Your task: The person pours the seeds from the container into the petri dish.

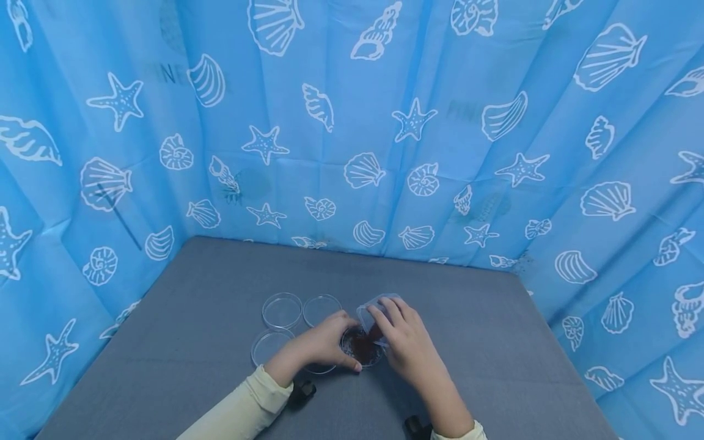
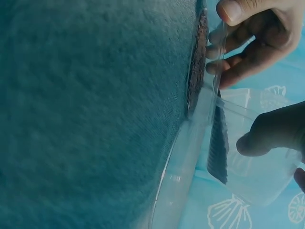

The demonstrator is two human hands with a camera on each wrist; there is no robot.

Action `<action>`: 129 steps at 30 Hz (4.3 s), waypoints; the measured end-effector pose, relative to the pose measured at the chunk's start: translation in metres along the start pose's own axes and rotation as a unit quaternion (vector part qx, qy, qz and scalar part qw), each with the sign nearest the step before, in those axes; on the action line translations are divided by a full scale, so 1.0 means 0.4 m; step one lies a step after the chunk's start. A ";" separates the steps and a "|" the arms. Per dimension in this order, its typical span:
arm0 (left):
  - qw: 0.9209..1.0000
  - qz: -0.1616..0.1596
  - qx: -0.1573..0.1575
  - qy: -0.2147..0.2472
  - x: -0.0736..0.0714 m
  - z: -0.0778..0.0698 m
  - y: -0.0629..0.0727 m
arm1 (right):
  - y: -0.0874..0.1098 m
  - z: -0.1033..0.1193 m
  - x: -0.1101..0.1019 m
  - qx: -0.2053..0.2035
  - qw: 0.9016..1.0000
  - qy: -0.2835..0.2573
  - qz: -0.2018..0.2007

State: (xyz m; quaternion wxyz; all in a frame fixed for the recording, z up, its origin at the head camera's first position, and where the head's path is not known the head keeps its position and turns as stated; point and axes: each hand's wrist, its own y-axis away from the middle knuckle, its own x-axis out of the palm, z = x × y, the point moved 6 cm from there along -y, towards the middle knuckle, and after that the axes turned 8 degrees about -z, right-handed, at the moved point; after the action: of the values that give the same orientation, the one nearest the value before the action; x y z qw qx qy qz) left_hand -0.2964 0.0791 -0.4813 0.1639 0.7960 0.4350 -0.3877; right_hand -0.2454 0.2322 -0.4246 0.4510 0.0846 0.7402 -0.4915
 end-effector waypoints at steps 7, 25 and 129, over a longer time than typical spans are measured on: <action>1.000 0.001 0.005 -0.001 -0.007 -0.007 0.001 | -0.009 -0.069 -0.011 0.092 0.992 -0.090 0.001; 1.000 0.003 -0.013 -0.028 0.010 0.007 -0.010 | -0.013 -0.284 0.164 0.376 0.831 -0.393 0.118; 0.999 0.001 -0.012 -0.030 -0.006 0.010 -0.001 | 0.092 -0.138 0.043 0.295 0.889 -0.321 0.138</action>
State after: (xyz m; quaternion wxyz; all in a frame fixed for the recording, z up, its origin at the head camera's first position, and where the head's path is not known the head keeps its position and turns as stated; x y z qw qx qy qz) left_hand -0.2992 0.0755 -0.4818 0.1873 0.7824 0.4334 -0.4060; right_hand -0.2668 0.2897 -0.4552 0.6820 0.1525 0.3566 -0.6200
